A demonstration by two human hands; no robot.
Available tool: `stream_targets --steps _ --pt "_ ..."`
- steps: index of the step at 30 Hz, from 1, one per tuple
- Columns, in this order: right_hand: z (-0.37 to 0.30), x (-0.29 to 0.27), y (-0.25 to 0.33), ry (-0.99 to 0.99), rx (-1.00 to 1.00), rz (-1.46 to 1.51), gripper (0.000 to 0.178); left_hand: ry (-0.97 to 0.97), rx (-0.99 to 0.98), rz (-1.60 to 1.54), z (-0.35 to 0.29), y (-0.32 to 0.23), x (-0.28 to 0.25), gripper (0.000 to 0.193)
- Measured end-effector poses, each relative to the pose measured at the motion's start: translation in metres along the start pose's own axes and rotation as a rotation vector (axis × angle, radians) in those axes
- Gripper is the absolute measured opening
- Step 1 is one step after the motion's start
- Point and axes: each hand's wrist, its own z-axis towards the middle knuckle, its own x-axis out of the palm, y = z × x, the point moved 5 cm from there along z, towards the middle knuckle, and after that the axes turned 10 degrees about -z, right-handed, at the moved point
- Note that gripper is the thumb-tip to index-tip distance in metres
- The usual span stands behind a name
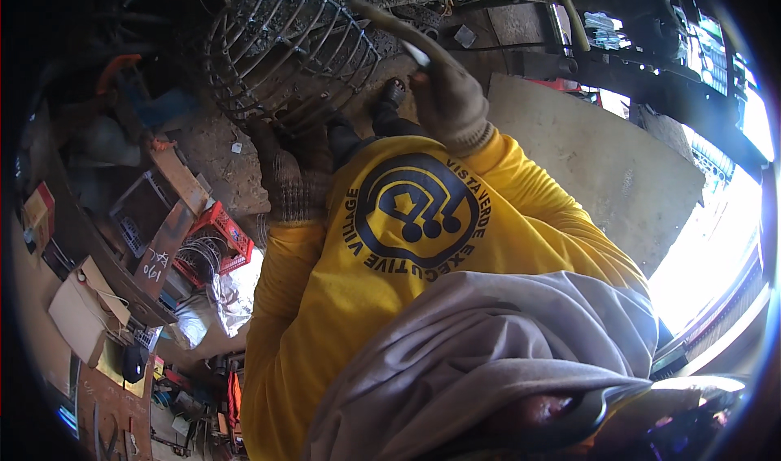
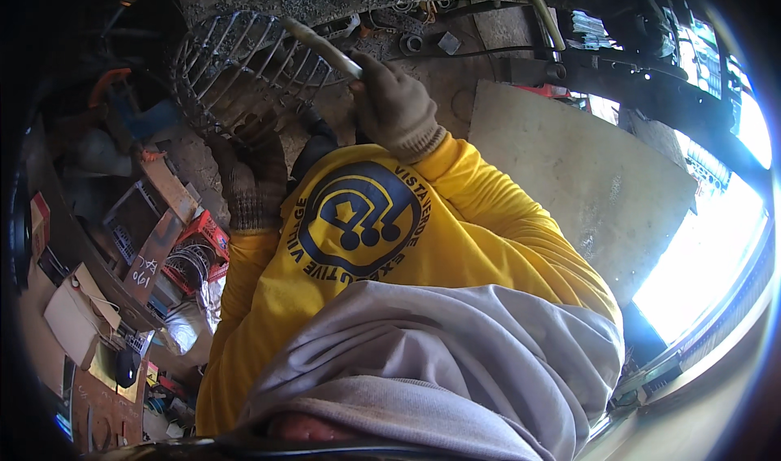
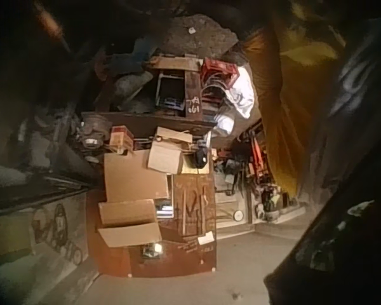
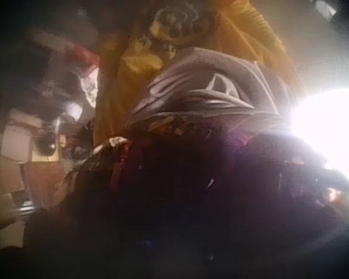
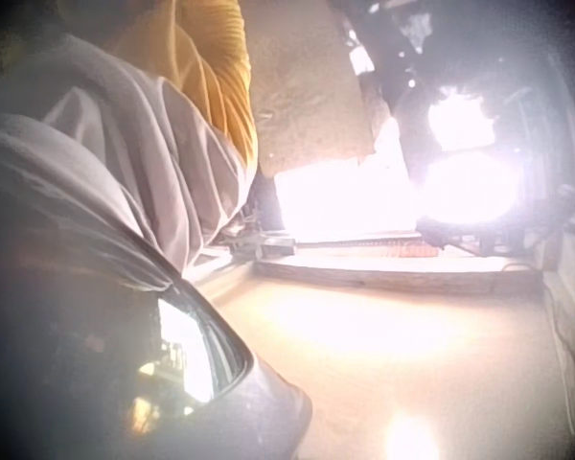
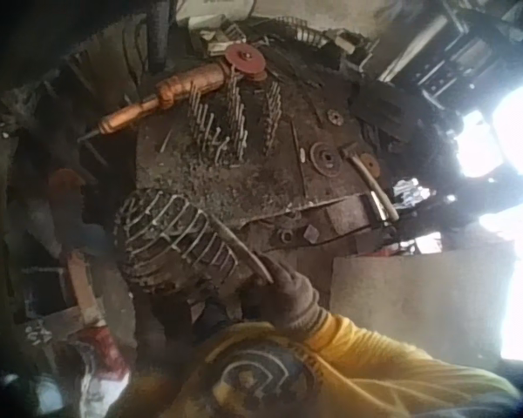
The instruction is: The person welds a metal wire frame and then uses a handheld power tool to grind the surface of the frame while holding it.
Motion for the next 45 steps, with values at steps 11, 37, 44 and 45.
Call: stream_targets --steps 11,37,44,45 --pt "0.004 0.014 -0.004 0.070 -0.020 -0.127 0.037 -0.034 0.101 0.276 -0.007 0.003 0.021 0.047" --pt "0.001 -0.003 0.008 0.025 -0.125 -0.063 0.044 -0.099 0.049 0.130 0.003 -0.006 -0.005 0.049" --pt "0.005 -0.012 0.020 -0.027 -0.180 -0.123 0.046 -0.131 0.063 0.203 0.000 -0.003 0.000 0.051" --pt "0.005 -0.011 0.019 -0.028 -0.181 -0.124 0.046 -0.129 0.063 0.201 0.000 -0.002 0.002 0.051"
